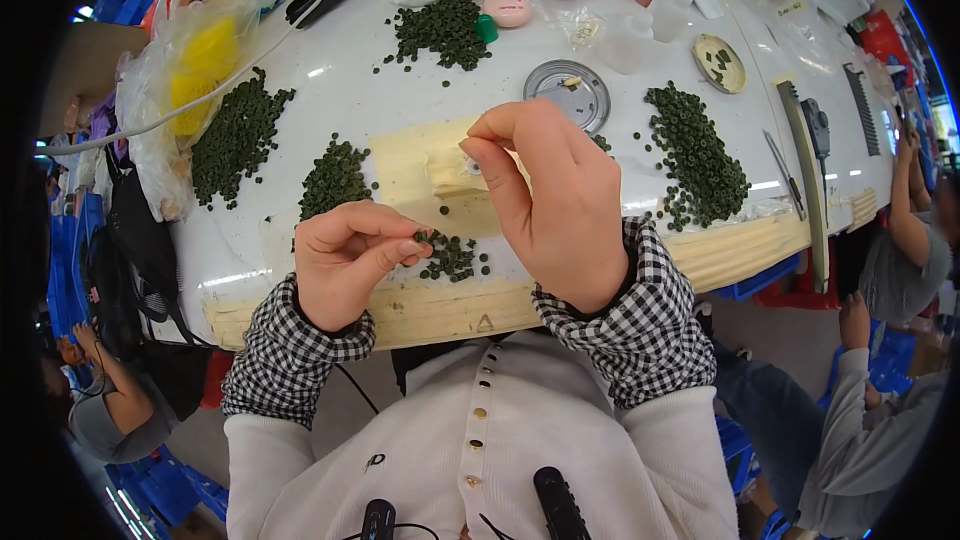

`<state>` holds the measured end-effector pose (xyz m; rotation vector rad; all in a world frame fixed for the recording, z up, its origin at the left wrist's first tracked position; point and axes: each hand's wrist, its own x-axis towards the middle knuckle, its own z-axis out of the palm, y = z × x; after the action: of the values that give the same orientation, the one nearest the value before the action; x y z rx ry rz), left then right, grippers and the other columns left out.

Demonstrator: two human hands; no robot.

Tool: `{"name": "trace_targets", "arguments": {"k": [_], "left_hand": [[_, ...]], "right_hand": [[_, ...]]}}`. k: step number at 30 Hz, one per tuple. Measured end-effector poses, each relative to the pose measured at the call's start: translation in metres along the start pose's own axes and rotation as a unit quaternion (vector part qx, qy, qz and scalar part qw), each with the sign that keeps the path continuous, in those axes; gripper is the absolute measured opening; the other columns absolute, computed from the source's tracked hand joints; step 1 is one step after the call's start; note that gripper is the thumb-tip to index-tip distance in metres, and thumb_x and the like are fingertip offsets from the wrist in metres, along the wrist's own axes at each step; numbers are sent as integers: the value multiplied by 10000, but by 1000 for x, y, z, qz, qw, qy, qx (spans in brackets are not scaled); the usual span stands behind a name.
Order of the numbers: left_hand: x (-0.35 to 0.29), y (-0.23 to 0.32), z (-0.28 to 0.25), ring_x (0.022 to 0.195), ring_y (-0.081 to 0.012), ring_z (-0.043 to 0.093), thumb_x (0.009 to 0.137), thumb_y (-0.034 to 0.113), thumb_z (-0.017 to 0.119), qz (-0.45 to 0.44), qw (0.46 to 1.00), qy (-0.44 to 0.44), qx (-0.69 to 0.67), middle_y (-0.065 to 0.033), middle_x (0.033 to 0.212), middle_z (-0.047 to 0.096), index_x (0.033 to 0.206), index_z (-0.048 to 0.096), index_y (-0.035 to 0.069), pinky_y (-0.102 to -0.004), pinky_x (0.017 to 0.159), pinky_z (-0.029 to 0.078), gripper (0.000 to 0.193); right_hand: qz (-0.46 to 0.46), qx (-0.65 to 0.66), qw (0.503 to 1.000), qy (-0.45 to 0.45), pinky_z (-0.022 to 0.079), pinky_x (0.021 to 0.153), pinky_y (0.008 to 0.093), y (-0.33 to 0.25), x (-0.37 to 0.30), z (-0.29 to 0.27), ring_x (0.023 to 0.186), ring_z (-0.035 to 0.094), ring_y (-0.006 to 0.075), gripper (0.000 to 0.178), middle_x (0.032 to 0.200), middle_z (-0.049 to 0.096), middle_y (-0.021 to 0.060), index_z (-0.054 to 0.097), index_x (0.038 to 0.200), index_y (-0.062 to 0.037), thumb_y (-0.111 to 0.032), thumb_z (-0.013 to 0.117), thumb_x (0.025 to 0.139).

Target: The person is manually assembling small green decorative plastic parts onto a white base at a factory workbench.

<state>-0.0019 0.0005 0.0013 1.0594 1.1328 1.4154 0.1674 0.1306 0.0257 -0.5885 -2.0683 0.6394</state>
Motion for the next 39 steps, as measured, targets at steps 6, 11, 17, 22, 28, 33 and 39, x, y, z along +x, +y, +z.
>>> {"name": "trace_targets", "arguments": {"k": [6, 11, 17, 22, 28, 33, 39], "left_hand": [[1, 0, 1, 882, -145, 668, 851, -75, 633, 5, 1000, 16, 1, -126, 942, 677, 987, 642, -71, -235, 784, 536, 136], [0, 1, 1, 860, -135, 667, 849, -85, 630, 21, 999, 42, 13, -114, 918, 682, 984, 645, -58, -225, 754, 536, 138], [0, -2, 1, 845, -137, 665, 848, -93, 626, 42, 998, 51, 15, -112, 915, 682, 983, 650, -47, -226, 733, 534, 145], [1, -3, 0, 845, -141, 662, 846, -100, 621, 51, 998, 43, 19, -115, 930, 678, 983, 649, -50, -232, 735, 533, 148], [1, -1, 1, 859, -153, 659, 847, -103, 616, 50, 998, 41, 20, -131, 948, 677, 982, 650, -55, -249, 754, 540, 147], [1, -2, 0, 866, -160, 661, 846, -109, 610, 49, 998, 29, 15, -138, 958, 678, 985, 654, -53, -254, 762, 544, 156], [1, -1, 1, 854, -151, 662, 842, -107, 616, 34, 999, 27, 12, -132, 954, 681, 978, 669, -48, -244, 753, 544, 158]], "right_hand": [[-48, -118, 990, -63, 454, 659, 364, 10, 0, 4, 726, 550, 276, 129, 800, 561, 76, 604, 884, -34, -53, 678, 780], [-17, -56, 996, -67, 457, 662, 350, -8, -4, -8, 719, 556, 270, 160, 814, 591, 96, 649, 934, -14, -25, 683, 778], [52, 138, 978, -145, 472, 651, 291, -24, -29, -8, 753, 584, 224, 275, 872, 626, 116, 660, 1092, 11, 21, 648, 817], [63, 180, 972, -139, 472, 657, 283, -23, -37, -3, 756, 577, 214, 294, 893, 617, 124, 648, 1125, 17, 30, 633, 832], [80, 216, 961, -151, 470, 659, 276, -19, -39, -1, 764, 573, 212, 324, 901, 618, 118, 640, 1160, 9, 35, 624, 837], [61, 213, 961, -164, 469, 660, 271, -14, -40, 0, 768, 575, 207, 347, 909, 620, 111, 641, 1169, -1, 44, 631, 825], [56, 215, 958, -180, 470, 643, 270, -11, -41, -2, 758, 579, 199, 364, 908, 625, 105, 645, 1170, -12, 59, 638, 813]]}}
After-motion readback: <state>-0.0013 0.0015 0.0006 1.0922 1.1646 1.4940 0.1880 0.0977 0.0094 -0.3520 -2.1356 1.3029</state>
